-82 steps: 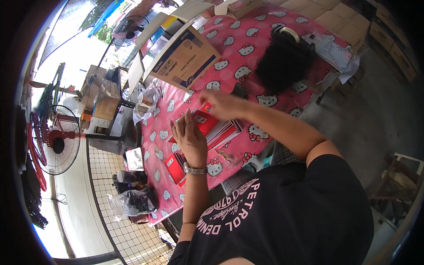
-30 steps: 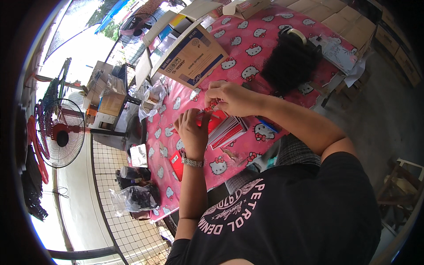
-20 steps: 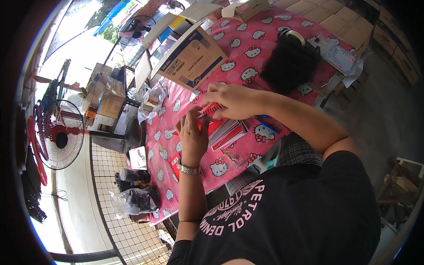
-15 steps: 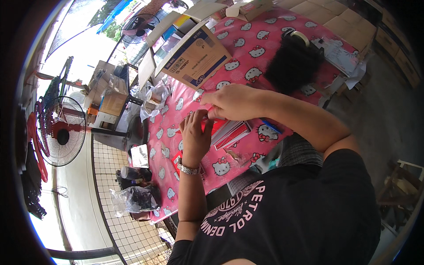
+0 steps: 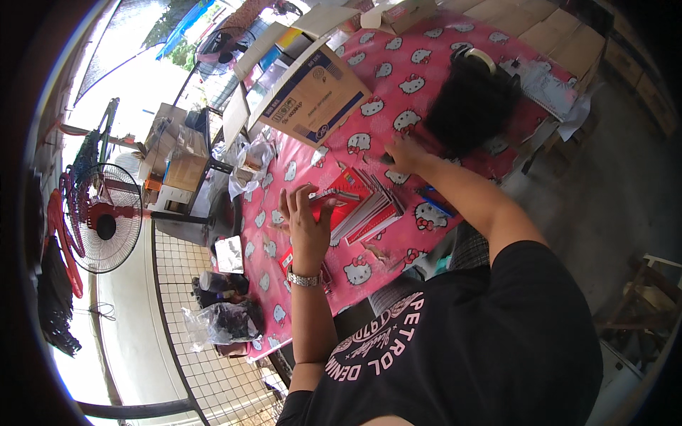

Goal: The person applies adhesive strips to the edges of red notebooks by hand.

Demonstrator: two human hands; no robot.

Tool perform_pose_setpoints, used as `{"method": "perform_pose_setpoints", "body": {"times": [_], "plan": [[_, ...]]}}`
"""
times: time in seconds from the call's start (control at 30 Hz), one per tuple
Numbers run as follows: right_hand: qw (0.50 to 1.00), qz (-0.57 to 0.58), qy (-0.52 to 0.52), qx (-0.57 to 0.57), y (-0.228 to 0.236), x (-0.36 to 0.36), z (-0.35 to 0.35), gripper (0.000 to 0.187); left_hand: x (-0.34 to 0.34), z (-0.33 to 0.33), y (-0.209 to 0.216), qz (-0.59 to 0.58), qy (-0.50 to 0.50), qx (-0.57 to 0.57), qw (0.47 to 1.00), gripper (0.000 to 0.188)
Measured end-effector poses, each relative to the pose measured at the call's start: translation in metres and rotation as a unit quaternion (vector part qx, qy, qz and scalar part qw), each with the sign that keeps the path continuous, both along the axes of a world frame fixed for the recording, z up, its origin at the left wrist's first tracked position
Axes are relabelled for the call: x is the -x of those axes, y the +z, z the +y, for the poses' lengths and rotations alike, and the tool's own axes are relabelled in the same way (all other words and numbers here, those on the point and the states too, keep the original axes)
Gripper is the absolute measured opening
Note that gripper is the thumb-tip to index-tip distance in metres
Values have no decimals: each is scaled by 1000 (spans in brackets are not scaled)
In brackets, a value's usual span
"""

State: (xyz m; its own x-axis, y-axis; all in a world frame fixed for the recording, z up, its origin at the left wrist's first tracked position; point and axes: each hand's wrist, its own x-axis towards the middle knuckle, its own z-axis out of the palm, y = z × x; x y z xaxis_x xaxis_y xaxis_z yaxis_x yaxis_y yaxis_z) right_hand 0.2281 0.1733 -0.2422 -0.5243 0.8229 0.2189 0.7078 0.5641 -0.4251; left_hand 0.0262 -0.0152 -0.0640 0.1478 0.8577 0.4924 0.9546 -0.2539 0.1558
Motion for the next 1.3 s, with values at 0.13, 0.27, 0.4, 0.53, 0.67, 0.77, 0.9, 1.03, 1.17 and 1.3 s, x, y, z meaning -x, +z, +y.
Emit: {"method": "perform_pose_setpoints", "body": {"times": [0.13,0.27,0.4,0.53,0.67,0.77,0.9,1.03,1.17,1.3], "plan": [[771,430,228,412,131,-4,-19,43,-3,1,2,-56,34,35,997,35],[806,193,349,437,205,-20,-27,57,-8,17,0,-72,-11,-11,997,32],[606,434,360,561,198,-24,-36,53,-8,17,1,-74,-37,-5,997,28],[884,113,333,308,206,-18,-18,55,2,20,8,-101,-47,-3,994,28],[773,252,324,484,198,-4,-15,53,25,16,2,-166,-31,12,986,29],[780,264,325,465,196,3,-14,54,26,10,0,-150,-5,22,988,27],[848,116,331,397,211,9,-15,59,26,12,-1,-164,-14,17,986,22],[597,380,402,581,199,10,-10,57,31,14,-2,-248,-16,70,966,20],[773,257,323,482,201,21,-17,56,33,11,1,-242,-14,95,966,19],[812,114,347,454,205,35,-6,55,37,15,-1,-302,-47,106,946,19]]}}
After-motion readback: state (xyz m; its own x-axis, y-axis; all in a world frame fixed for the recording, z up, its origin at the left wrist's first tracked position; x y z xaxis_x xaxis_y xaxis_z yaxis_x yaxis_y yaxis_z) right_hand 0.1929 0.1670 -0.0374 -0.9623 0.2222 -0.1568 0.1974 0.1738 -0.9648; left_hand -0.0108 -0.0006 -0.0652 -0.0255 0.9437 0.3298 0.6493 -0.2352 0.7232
